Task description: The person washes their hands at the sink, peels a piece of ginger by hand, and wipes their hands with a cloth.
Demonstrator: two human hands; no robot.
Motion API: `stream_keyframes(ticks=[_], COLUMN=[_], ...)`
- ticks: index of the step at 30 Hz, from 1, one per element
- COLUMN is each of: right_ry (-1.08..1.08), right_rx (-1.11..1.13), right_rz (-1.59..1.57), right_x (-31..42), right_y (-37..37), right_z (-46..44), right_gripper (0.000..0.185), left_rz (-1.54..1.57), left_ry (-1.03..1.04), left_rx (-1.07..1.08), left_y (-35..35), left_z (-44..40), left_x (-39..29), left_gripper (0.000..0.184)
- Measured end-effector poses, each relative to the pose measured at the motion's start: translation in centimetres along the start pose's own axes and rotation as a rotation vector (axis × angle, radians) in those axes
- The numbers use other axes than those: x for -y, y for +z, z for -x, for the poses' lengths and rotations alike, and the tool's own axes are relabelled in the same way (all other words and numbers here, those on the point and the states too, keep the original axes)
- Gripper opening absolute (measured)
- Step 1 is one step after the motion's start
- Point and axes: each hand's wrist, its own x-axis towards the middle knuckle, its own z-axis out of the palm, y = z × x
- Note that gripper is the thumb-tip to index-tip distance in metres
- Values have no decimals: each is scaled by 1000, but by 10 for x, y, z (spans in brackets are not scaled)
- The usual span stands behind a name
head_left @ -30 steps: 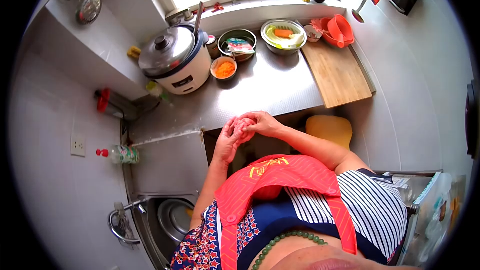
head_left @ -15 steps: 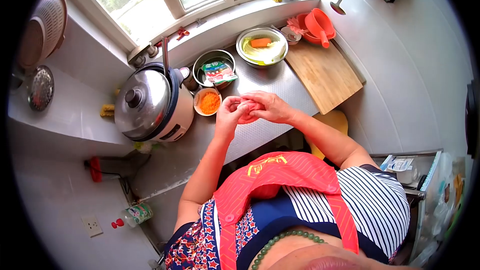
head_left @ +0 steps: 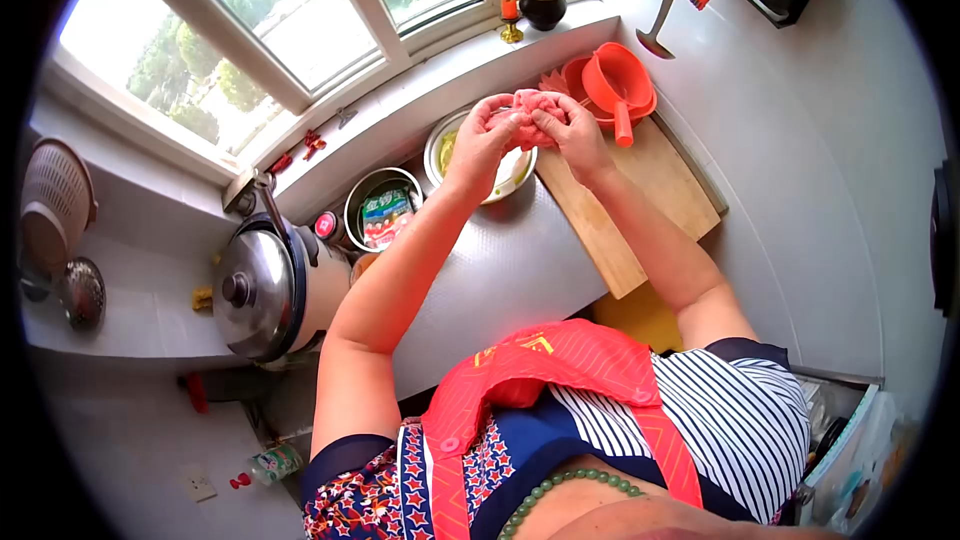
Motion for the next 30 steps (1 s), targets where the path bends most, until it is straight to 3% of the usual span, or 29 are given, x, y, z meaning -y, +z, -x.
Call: stream_keyframes(ticks=[8, 13, 16, 17, 21, 22, 23, 26, 27, 30], right_ry=[206, 42, 66, 40, 16, 18, 4, 0, -146, -217], right_rx=[-98, -250, -299, -304, -334, -345, -357, -348, -366, -469], right_rz=[-298, -496, -500, -504, -517, -526, -519, -520, -501, -481], right_x=[-36, -38, -43, -53, -64, -66, -69, -74, -75, -87], right_y=[-111, -132, -145, -150, -160, -161, -162, -169, -165, -171], right_z=[-89, -124, -134, -141, -152, -155, -161, -172, -188, -200], right_gripper=[23, 24, 23, 24, 24, 25, 25, 28, 24, 22], left_rz=[112, 163, 158, 158, 427, 422, 362, 560, 519, 473], left_ry=[-152, -174, -139, -103, -120, -112, -38, -37, 113, 39], left_rx=[-191, -275, -400, -395, -406, -459, -350, -361, -321, -491], left_y=[47, 44, 51, 50, 46, 53, 46, 50, 41, 39], left_z=[-125, -197, -233, -244, -287, -291, -300, -330, -344, -346], left_x=[39, 59, 74, 79, 100, 96, 100, 93, 101, 111], left_gripper=[26, 14, 17, 26, 42, 41, 43, 38, 38, 37])
